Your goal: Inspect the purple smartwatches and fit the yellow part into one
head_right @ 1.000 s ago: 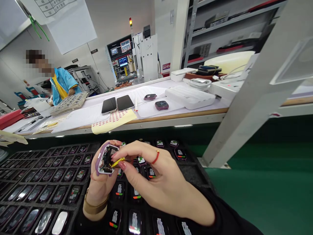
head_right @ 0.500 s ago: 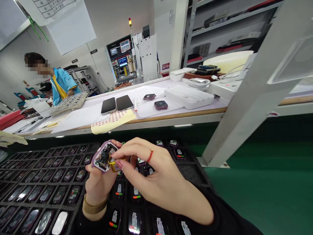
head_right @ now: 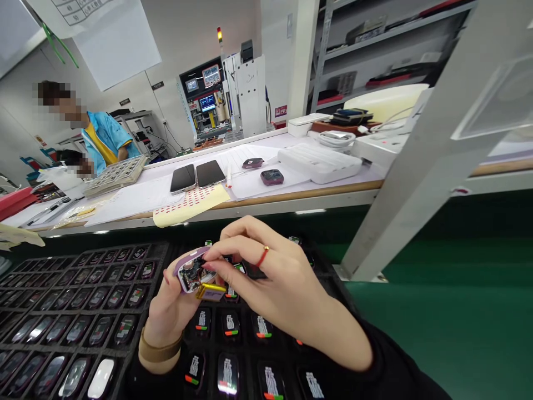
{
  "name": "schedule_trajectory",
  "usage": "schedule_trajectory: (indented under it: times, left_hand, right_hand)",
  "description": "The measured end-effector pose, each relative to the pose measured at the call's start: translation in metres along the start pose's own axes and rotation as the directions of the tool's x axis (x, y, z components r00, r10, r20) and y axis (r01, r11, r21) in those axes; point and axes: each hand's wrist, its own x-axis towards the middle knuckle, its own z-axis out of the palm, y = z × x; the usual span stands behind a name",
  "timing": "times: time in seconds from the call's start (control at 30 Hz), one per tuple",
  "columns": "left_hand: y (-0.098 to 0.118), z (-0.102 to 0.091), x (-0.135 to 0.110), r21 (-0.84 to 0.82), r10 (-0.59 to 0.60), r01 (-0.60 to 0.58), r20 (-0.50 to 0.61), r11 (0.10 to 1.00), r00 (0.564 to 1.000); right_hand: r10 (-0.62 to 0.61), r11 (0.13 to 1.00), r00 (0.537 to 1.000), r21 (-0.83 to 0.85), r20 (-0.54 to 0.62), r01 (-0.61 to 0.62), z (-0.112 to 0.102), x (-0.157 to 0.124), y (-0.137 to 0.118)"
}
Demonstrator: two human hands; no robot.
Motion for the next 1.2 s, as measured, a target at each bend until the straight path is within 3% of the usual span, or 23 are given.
schedule_trajectory:
  times: [0.17, 0.57, 0.73, 0.9, 1.1, 1.2]
  left_hand:
    - [0.000, 0.002, 0.001, -0.007, 0.008, -0.008, 0.018, 1.000, 1.000]
    - [0.004, 0.005, 0.006, -0.250, -0.085, 0.059, -0.094, 0.966, 0.992]
    - [0.006, 0.009, 0.010, -0.234, -0.063, 0.032, -0.127, 0.972, 0.990]
    - [0.008, 0.009, 0.011, -0.153, 0.053, -0.075, -0.141, 0.985, 0.989]
    - [0.004, 0.005, 0.009, 0.004, 0.190, -0.192, -0.166, 0.981, 0.968]
    - [0.002, 0.003, 0.008, 0.089, 0.243, -0.232, -0.145, 0.969, 0.959]
  right_hand:
    - [-0.023, 1.000, 0.997, -0.002, 0.071, 0.023, -0.005, 0.000, 0.002]
    - [0.156, 0.985, 0.988, 0.069, 0.001, -0.156, 0.014, -0.001, -0.001]
    - [0.235, 0.955, 0.971, 0.178, 0.045, -0.239, 0.012, -0.002, 0.001]
    - [0.355, 0.904, 0.931, 0.223, 0.085, -0.365, 0.006, 0.000, 0.004]
    - [0.467, 0.792, 0.819, 0.252, 0.334, -0.555, 0.011, 0.001, 0.010]
    - [0.495, 0.718, 0.776, 0.320, 0.390, -0.618, 0.014, 0.002, 0.010]
